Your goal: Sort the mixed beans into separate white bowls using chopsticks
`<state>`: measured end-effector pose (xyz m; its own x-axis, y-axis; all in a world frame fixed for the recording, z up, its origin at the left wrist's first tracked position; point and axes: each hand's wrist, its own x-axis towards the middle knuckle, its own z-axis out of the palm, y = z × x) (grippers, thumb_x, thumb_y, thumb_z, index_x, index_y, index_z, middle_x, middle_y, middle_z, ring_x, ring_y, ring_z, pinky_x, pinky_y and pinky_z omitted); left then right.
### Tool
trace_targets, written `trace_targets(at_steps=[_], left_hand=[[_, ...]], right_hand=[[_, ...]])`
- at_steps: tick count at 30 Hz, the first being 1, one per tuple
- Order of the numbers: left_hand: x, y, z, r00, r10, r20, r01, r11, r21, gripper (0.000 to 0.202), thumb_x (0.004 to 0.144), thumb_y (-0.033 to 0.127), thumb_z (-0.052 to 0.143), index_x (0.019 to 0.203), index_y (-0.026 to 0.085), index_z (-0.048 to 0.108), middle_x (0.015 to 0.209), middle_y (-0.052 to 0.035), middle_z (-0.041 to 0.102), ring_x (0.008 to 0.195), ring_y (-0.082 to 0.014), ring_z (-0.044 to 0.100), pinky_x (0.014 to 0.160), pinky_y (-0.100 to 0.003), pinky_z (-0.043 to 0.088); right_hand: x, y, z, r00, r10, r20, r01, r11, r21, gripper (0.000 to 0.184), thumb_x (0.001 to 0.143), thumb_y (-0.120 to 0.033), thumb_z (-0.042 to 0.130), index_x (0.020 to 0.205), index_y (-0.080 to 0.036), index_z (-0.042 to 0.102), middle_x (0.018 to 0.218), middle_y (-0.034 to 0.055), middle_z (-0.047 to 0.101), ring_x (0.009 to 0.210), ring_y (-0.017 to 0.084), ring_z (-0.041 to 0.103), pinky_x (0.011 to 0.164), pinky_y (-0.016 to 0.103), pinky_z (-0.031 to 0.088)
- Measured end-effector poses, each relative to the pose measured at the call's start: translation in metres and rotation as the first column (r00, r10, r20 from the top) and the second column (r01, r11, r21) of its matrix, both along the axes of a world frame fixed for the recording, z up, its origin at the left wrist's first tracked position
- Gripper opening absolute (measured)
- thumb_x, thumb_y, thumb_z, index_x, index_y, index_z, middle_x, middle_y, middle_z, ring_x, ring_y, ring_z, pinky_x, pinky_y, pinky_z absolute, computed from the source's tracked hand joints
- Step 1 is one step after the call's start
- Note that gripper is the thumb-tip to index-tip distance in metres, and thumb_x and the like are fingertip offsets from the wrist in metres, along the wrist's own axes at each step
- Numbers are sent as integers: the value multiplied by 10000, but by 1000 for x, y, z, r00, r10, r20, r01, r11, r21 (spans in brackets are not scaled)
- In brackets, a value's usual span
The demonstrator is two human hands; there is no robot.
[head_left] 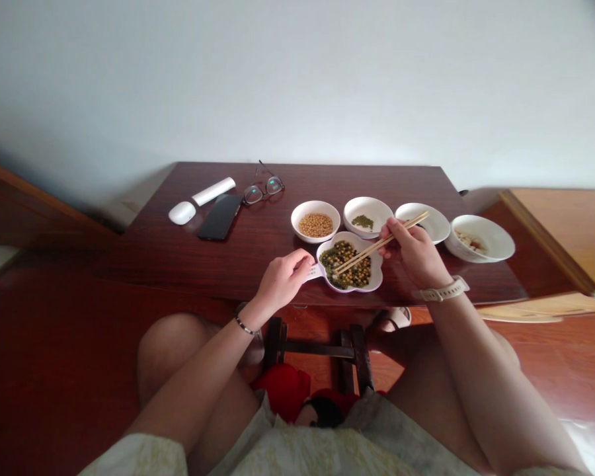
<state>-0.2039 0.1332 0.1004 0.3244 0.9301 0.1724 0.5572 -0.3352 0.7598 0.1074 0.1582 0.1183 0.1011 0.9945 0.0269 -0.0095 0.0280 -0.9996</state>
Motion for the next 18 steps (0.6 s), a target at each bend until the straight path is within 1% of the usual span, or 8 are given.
trace_targets(at_steps=[9, 18], left_hand=[[-1, 1, -2, 1000, -3, 9, 3, 1000, -2, 320, 1160, 402, 544, 1038, 222, 778, 948, -32, 836, 809, -198, 736, 753, -296, 460], [0, 0, 0, 1000, -2, 3, 2, 1000, -8, 328, 1157, 402, 540, 1034, 216, 780, 945, -34, 829, 802, -193, 722, 735, -295, 443]], right_hand=[[-3, -2, -2, 1000, 7, -22, -7, 1000, -17, 534, 936, -734, 829, 800, -231, 712, 692, 20, 648, 590, 156, 622, 517, 275, 492], [0, -2, 2, 1000, -6, -26, 5, 1000, -13, 553, 892, -748, 865, 788, -225, 717, 714, 17, 636, 585, 144, 615, 493, 267, 487]])
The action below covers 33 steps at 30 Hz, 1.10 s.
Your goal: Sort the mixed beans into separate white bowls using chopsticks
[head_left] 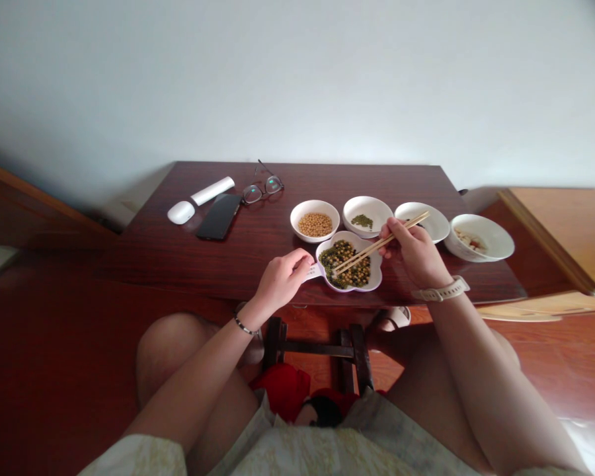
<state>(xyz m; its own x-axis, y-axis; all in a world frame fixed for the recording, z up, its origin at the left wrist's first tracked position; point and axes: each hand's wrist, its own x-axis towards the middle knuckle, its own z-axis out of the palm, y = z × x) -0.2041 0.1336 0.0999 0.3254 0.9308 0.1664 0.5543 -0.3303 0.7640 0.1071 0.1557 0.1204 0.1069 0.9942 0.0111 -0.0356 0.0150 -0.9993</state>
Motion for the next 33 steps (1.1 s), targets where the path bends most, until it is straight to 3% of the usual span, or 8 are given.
trace_targets(at_steps=[15, 33], left_hand=[[-1, 1, -2, 1000, -5, 1, 5, 1000, 9, 317, 1161, 393, 544, 1039, 216, 777, 945, -26, 826, 799, -190, 719, 741, -298, 435], [0, 1, -1, 1000, -6, 3, 6, 1000, 14, 317, 1158, 384, 546, 1033, 210, 780, 968, -33, 838, 823, -194, 738, 739, -294, 442]], right_hand=[[9, 1, -6, 999, 3, 44, -3, 1000, -2, 494, 1011, -703, 753, 830, -244, 731, 706, 57, 669, 614, 187, 644, 514, 289, 513], [4, -3, -3, 1000, 7, -12, -7, 999, -51, 543, 913, -730, 860, 815, -210, 735, 729, 26, 661, 614, 141, 637, 519, 239, 516]])
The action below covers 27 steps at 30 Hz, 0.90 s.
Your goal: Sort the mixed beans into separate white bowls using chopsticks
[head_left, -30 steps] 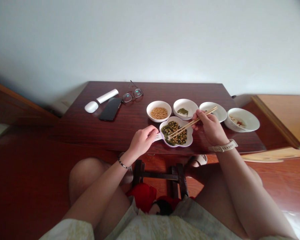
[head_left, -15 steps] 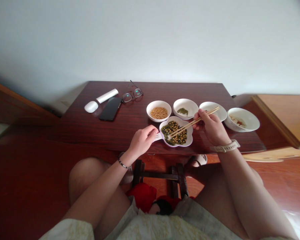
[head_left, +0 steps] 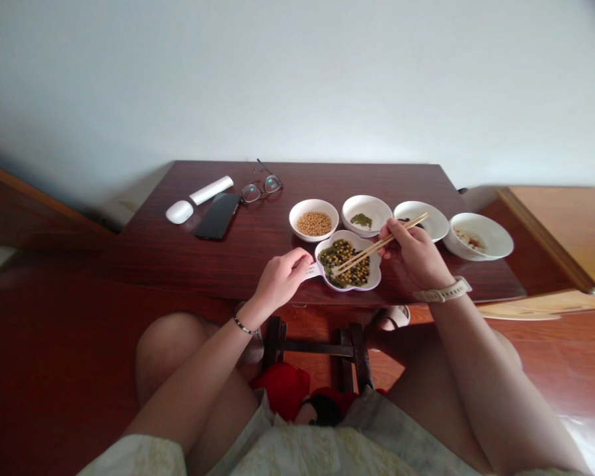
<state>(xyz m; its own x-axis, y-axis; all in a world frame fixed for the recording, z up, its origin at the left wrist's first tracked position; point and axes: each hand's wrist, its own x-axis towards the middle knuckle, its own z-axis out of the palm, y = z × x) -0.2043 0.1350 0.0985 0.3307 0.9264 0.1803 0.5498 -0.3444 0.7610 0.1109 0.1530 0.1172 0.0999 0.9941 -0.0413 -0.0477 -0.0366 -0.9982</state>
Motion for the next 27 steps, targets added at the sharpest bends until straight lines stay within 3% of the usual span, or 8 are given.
trace_targets(at_steps=[10, 27], left_hand=[[0, 0, 0, 1000, -3, 2, 3, 1000, -2, 323, 1158, 392, 543, 1035, 210, 780, 940, -29, 823, 802, -189, 718, 736, -295, 440], [0, 0, 2, 1000, -1, -17, 1, 1000, 3, 339, 1162, 405, 532, 1034, 216, 782, 968, -35, 840, 814, -196, 732, 730, -293, 444]], right_hand=[[-4, -2, 3, 999, 52, 14, -52, 999, -10, 575, 874, -754, 880, 817, -200, 735, 723, 25, 676, 614, 137, 650, 506, 225, 512], [-10, -1, 2, 998, 26, 54, -28, 999, 34, 563, 928, -754, 822, 795, -220, 703, 686, 23, 661, 589, 155, 636, 518, 263, 511]])
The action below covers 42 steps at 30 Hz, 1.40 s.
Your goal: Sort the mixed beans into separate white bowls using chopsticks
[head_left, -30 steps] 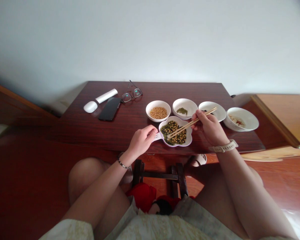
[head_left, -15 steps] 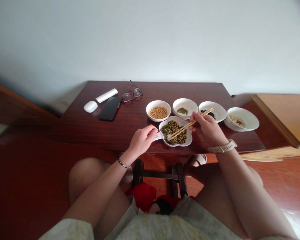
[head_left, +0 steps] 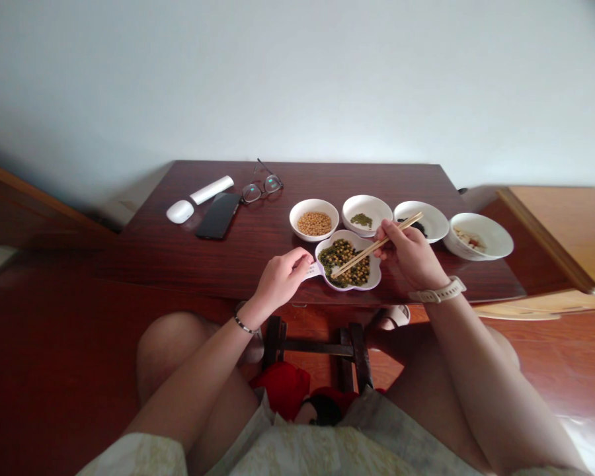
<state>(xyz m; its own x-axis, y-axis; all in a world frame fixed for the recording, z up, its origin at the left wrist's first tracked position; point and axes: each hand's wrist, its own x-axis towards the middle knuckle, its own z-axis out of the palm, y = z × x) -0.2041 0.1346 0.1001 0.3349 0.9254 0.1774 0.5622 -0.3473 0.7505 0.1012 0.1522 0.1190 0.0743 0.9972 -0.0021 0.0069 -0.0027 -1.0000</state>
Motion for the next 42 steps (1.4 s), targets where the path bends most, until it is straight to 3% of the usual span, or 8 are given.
trace_targets(at_steps=[42], left_hand=[[0, 0, -2, 1000, -7, 3, 7, 1000, 4, 348, 1168, 426, 519, 1050, 223, 776, 965, -39, 837, 833, -206, 747, 755, -298, 467]], right_hand=[[2, -3, -1, 1000, -5, -3, 5, 1000, -12, 552, 918, -745, 830, 815, -216, 710, 700, 15, 660, 585, 146, 636, 493, 247, 506]])
